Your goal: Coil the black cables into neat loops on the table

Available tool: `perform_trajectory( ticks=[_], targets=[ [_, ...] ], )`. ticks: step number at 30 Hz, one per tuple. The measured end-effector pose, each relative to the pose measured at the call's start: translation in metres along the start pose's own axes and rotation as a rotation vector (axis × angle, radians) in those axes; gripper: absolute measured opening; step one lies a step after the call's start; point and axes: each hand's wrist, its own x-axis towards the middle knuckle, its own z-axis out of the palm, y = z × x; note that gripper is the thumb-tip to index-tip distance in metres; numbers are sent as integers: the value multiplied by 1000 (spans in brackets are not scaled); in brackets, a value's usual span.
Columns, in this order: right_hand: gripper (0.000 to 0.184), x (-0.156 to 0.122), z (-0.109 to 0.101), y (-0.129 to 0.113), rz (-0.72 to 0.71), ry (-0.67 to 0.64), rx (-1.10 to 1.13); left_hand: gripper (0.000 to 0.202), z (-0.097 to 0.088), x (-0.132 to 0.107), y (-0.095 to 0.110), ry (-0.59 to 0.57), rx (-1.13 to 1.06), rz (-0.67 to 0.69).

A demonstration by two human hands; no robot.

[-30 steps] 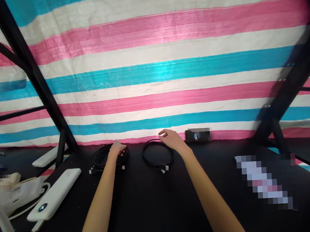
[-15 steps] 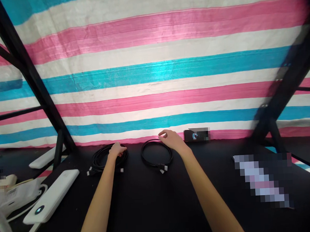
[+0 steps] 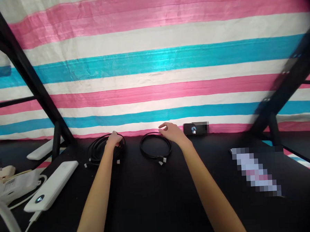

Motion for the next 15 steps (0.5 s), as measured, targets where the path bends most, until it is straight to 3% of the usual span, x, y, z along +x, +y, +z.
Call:
perform_trajectory(
  ticks=[5, 9, 15],
  targets=[
    [24, -5, -4, -6, 7, -18, 6, 54, -10, -4, -3, -15, -69, -15],
    [25, -8, -11, -7, 11, -8, 7, 57, -24, -2, -8, 63, -76, -2],
    [25, -9, -14, -8, 32, 2, -9, 44, -45, -7, -7, 201, -57, 63]
  ],
)
